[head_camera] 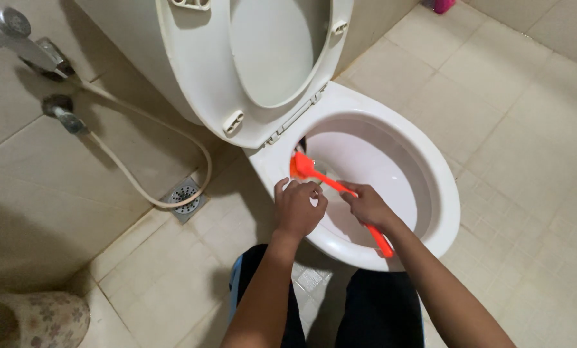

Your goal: The person kneels on the tiled floor and uses a red toilet brush to scrub the inside of a white toilet bowl. They hold a small glass jar in the water with one hand while scrubbing the bowl's interior with the other hand.

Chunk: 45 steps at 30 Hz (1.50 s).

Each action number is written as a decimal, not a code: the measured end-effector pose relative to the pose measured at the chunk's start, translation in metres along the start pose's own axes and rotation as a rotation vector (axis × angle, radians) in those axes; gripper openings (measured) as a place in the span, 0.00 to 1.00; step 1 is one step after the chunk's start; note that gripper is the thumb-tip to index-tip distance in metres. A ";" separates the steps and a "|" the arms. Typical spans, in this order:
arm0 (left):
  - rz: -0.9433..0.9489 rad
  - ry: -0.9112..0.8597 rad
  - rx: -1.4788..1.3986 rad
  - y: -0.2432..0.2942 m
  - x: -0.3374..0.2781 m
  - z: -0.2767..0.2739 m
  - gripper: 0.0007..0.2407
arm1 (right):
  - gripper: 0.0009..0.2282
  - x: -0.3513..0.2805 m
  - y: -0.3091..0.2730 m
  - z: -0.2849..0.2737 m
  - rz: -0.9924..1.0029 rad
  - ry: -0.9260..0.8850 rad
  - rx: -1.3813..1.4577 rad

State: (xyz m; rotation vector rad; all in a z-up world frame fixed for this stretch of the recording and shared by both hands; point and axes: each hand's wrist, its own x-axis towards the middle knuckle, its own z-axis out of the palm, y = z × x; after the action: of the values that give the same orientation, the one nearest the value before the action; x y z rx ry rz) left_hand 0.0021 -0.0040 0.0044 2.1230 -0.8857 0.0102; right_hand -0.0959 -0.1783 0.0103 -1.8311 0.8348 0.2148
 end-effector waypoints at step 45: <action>0.046 0.043 0.015 -0.001 -0.001 0.001 0.04 | 0.22 -0.004 0.003 0.010 0.025 0.036 -0.036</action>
State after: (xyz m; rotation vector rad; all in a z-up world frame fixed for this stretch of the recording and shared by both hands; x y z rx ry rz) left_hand 0.0015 -0.0034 0.0028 2.1085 -0.9117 0.0862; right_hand -0.0978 -0.1682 0.0059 -1.8634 0.8844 0.2141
